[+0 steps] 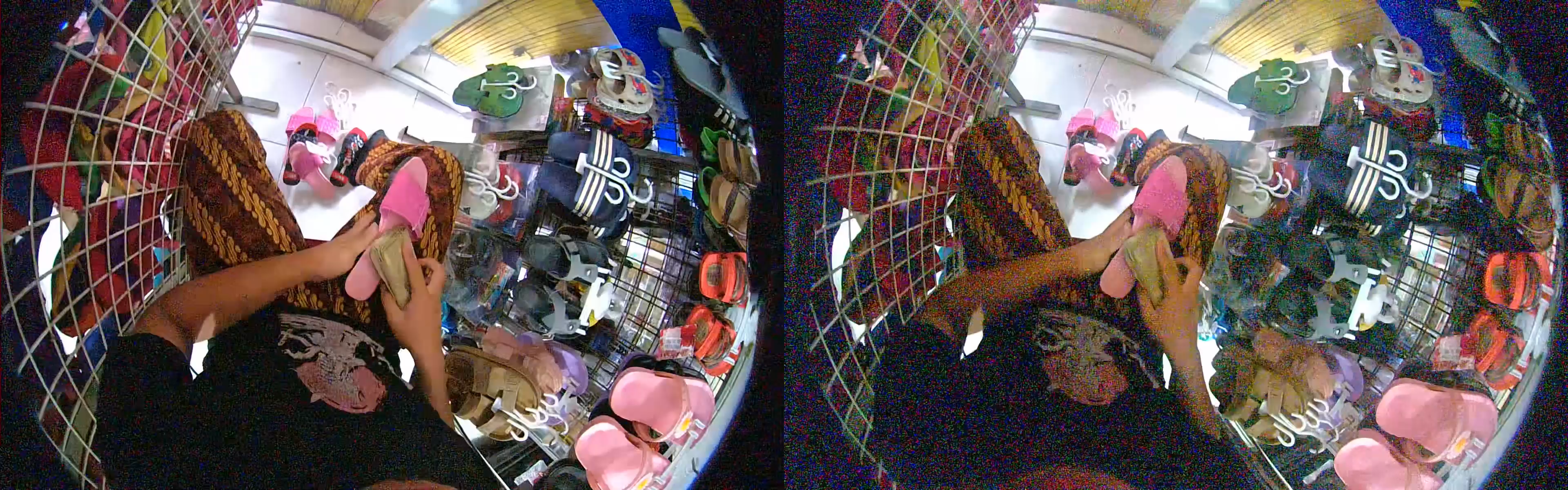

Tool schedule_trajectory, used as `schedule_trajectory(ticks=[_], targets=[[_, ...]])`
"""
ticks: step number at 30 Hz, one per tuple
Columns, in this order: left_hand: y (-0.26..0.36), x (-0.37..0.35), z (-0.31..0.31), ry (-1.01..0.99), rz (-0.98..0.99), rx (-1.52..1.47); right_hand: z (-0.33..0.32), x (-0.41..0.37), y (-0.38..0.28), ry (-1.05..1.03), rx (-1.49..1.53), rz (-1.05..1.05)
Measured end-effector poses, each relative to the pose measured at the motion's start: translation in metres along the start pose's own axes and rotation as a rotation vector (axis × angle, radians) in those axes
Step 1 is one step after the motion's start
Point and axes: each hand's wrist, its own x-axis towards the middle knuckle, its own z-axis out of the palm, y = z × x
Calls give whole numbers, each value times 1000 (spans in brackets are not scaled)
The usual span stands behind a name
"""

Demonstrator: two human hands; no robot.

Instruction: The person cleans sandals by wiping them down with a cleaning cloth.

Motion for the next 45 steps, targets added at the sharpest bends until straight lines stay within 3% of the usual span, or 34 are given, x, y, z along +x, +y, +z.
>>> schedule_trajectory(ticks=[3, 4, 7, 8, 11, 12, 14, 16, 19, 20, 23, 27, 32, 36, 39, 43, 45], targets=[[54, -13, 17, -42, -14, -105, 6, 0, 0, 109, 15, -33], [36, -13, 7, -5, -45, -21, 6, -2, -1, 113, 33, -34], [81, -21, 15, -57, 24, 177, 2, 1, -4, 111, 83, -75], [88, -25, 17, -40, -66, 133, 0, -3, -3, 99, 93, -85], [89, -26, 16, -34, -112, -476, -5, -4, -3, 56, 85, -121], [80, -24, 16, 20, -15, -623, -5, -4, -3, 32, 67, -130], [64, -22, -3, -168, 56, -1058, -4, -5, 0, -26, 43, -141], [96, -23, -5, -13, -26, -1118, -2, -8, 2, -89, 40, -139], [138, -16, 3, 118, -24, -988, -2, -11, 0, -175, -98, -218], [136, -16, -2, 54, -22, -994, 2, -10, 3, -165, -98, -197], [124, -16, -4, 189, -66, -926, 16, -3, -2, 38, 15, -119], [127, -15, -6, 60, -21, -911, 14, -3, -18, -107, -141, -516], [123, -13, -11, 123, -76, -1003, 5, 6, -3, 36, -175, -316], [118, -10, -10, 157, -79, -942, 13, 1, -14, -77, -181, -500], [118, -14, -8, 152, -49, -987, 0, -2, -8, -235, -83, -447], [125, -13, -5, 129, -37, -905, 14, -1, -18, -9, -214, -410], [126, -10, -7, 112, -46, -901, 31, -5, -1, -70, -156, -382]])
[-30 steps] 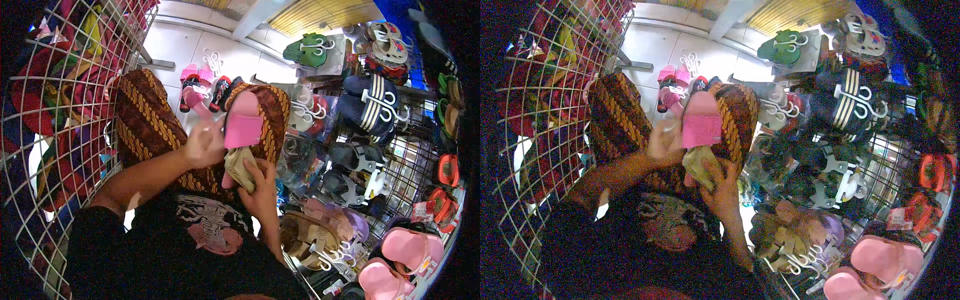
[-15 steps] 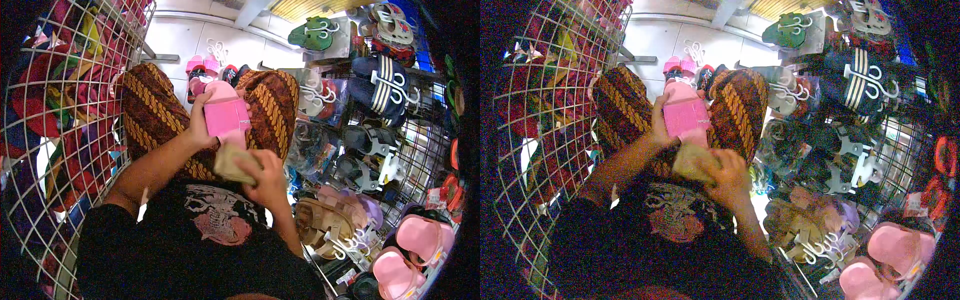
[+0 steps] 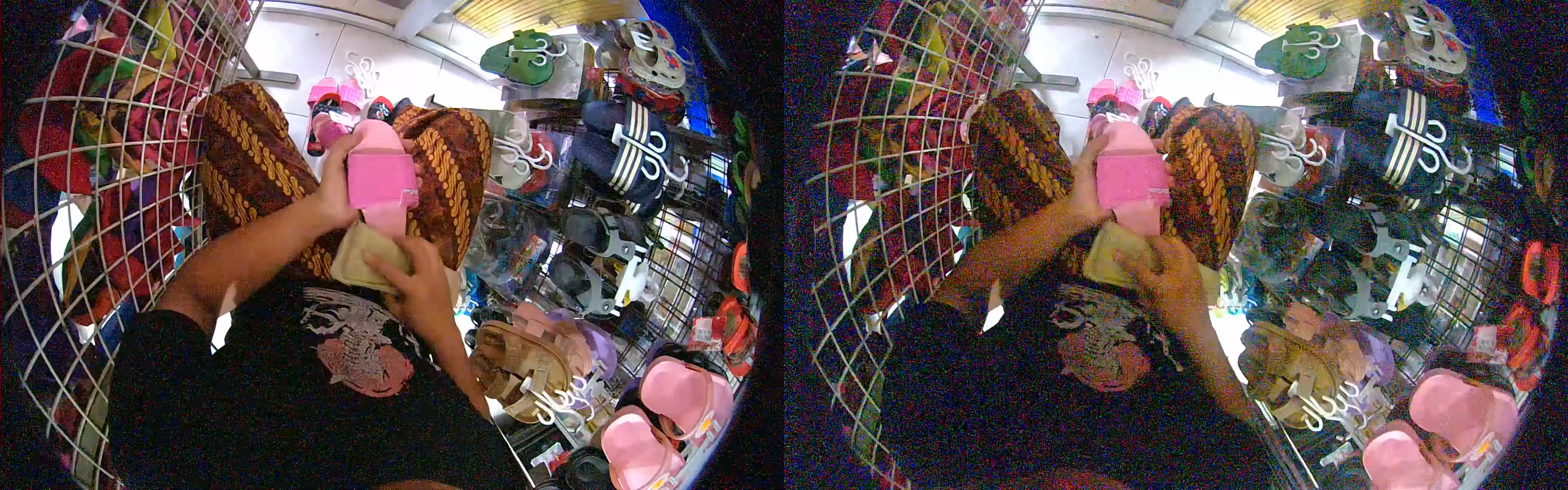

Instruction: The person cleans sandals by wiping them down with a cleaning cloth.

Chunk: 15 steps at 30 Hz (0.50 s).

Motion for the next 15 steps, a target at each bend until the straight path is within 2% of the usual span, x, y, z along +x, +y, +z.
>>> schedule_trajectory(ticks=[2, 3, 6, 10, 11, 13, 15], targets=[[-4, 1, -7, -25, -32, -121, -16, -9, 8, -66, -21, -141], [-3, 0, -3, 25, -28, -197, -24, -9, 9, -79, -66, -71], [-2, 2, -8, 19, -57, -198, -19, 2, 7, 60, -184, 51], [-3, 4, -12, 65, -67, -87, -17, -5, 2, -44, -80, -127], [-3, 3, -13, 46, -53, -87, -28, -7, 2, -109, -26, -103], [-2, 0, -8, 6, -28, -85, -28, -11, 16, -54, -68, 11], [0, 2, -5, 76, -35, -111, -23, -8, 18, 38, -131, 75]])
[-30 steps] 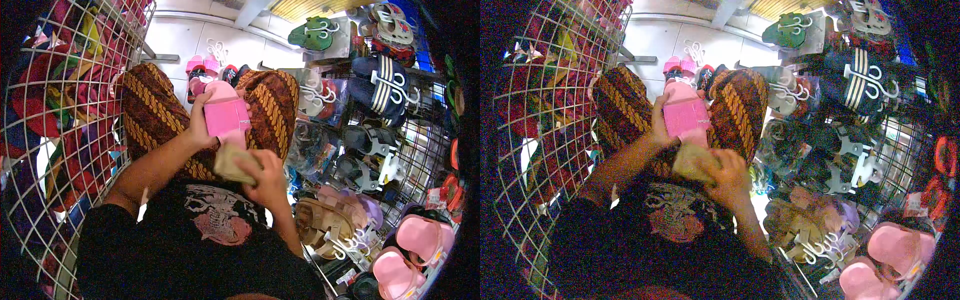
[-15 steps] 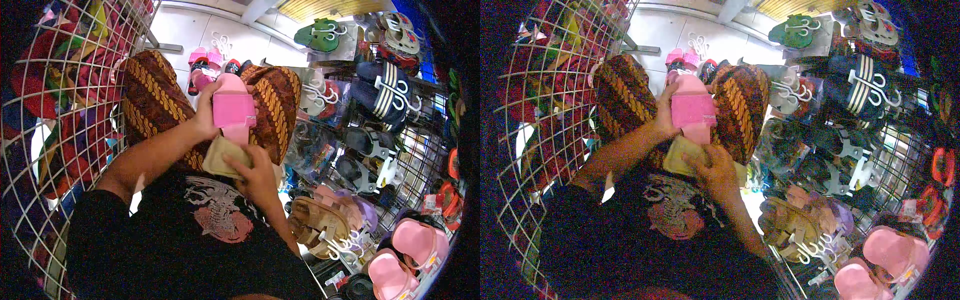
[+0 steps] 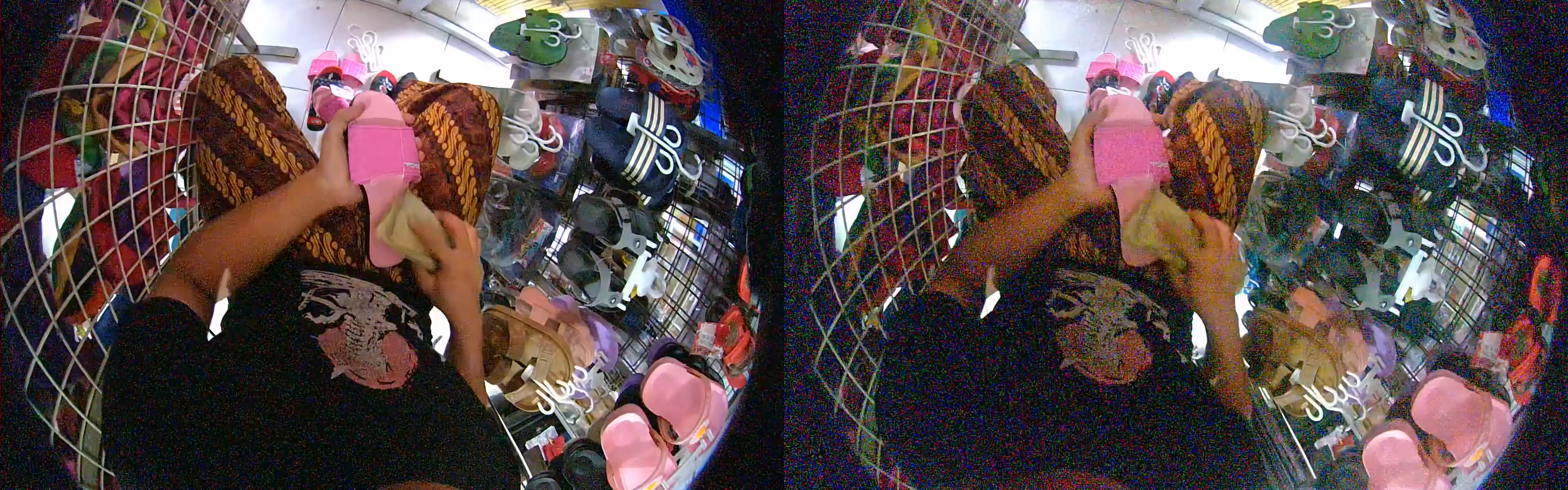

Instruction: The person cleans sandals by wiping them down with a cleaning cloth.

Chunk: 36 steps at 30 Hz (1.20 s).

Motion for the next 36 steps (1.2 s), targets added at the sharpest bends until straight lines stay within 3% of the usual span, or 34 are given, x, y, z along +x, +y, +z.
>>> schedule_trajectory(ticks=[4, 8, 11, 12, 16, 19, 20, 21, 23, 24, 26, 29, 30, 33, 36], targets=[[-4, 4, -6, -32, 28, 13, 3, -3, -22, -34, 11, -70], [-1, 2, -12, -142, 37, 6, -3, -15, 2, -137, 150, -66], [-2, -1, 3, -42, 24, 20, 9, -1, -7, 60, 116, 8], [-3, -1, 4, -27, 37, 73, 11, 4, -18, 52, 32, 16], [3, -1, 2, 21, 30, 99, -6, 0, -18, -115, 194, -158], [7, 0, 0, -17, 27, 113, -17, -8, 14, -243, 653, -19], [7, -1, 0, -39, 36, 137, -22, -10, 17, -142, 633, 32], [7, -1, 5, 41, 13, 146, -13, -14, 23, -143, 840, 269], [8, -2, 18, 200, -22, 161, -12, -21, 29, -123, 895, 375], [4, 2, 14, 151, 76, 174, -13, -20, 28, -135, 885, 304], [6, 1, 6, 133, 47, 266, -16, -20, 26, -157, 869, 164], [4, 14, -25, 145, 78, 450, -18, -14, 34, -347, 817, 29], [3, 15, -27, 157, 78, 458, -22, -9, 31, -303, 777, -123], [1, 18, -19, 162, 89, 377, -45, 5, 10, -422, 712, -57], [0, 14, -12, 146, 95, 372, -47, 6, -20, -269, 311, 27]])
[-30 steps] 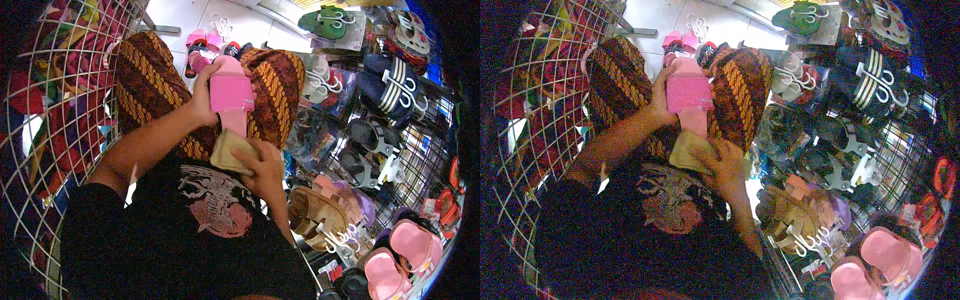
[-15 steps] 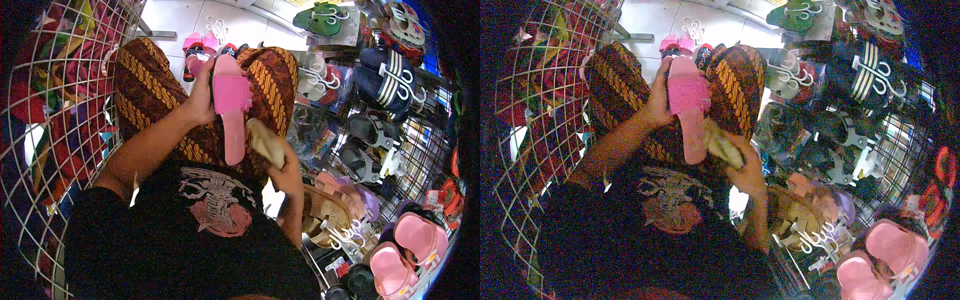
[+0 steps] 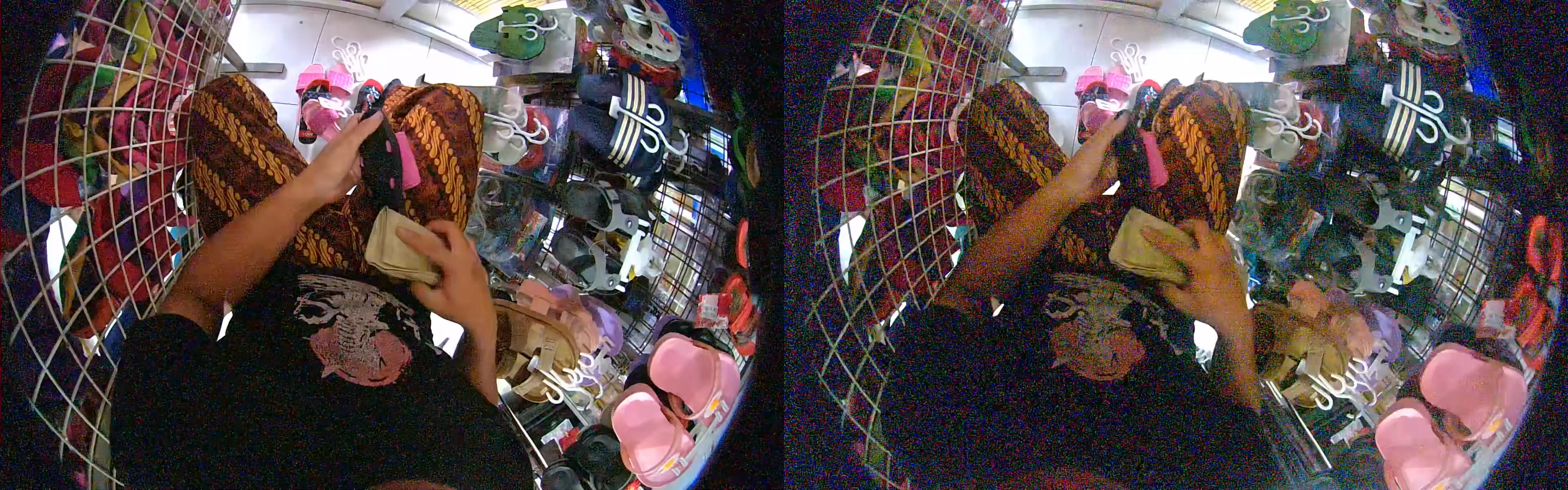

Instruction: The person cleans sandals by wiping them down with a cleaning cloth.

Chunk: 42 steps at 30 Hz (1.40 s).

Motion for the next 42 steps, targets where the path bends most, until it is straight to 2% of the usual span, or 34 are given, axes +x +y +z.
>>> schedule_trajectory(ticks=[1, 4, 7, 11, 15, 17, 19, 23, 24, 25, 27, 28, 31, 32, 33, 34, 36, 38, 39, 41, 42], targets=[[1, -1, 1, -9, 0, 23, 3, 0, -5, 54, -151, 24], [-3, 4, 3, 12, 48, 78, 16, 5, 4, 179, -188, -64], [1, -11, 23, 140, 46, 223, 19, 12, 6, 265, -202, -135], [-2, -5, -1, 16, 99, 677, 28, 20, 5, 385, -270, -119], [-8, -7, -3, -16, 311, 795, 39, 25, -3, 446, -365, -52], [-8, -8, -1, -30, 292, 695, 42, 29, -12, 466, -319, -16], [-6, -5, 4, -14, 143, 439, 50, 32, -16, 529, -281, 25], [-8, -5, 3, -18, 184, 523, 52, 38, -21, 582, -176, 91], [0, -19, 22, 60, 255, 837, 48, 41, -24, 605, -144, 125], [-13, -6, 6, -16, 242, 718, 44, 43, -24, 615, -148, 101], [-19, 4, -8, -28, 254, 723, 36, 51, -20, 635, -156, 51], [-14, -1, -6, -1, 274, 958, 32, 56, -17, 630, -135, 12], [-11, -16, 12, -17, 327, 983, 16, 76, -17, 767, -143, -15], [-15, -8, 1, -40, 341, 996, 8, 78, -24, 717, -72, -25], [-21, 2, -12, -67, 350, 1010, 6, 79, -23, 644, -144, -49], [-28, 13, -19, -86, 380, 822, 5, 78, -20, 571, -215, -68], [-28, 15, -37, -97, 81, 419, 9, 74, -14, 482, -402, -153], [-24, 13, -19, 36, -121, 40, 15, 57, -13, 412, -355, -112], [-19, 9, -17, 70, -160, 21, 19, 46, -12, 375, -330, -85], [-18, 11, -20, 107, -88, 112, 19, 21, -9, 207, -245, -67], [-14, 9, -15, 129, -146, 68, 14, 9, -12, 109, -171, -68]])
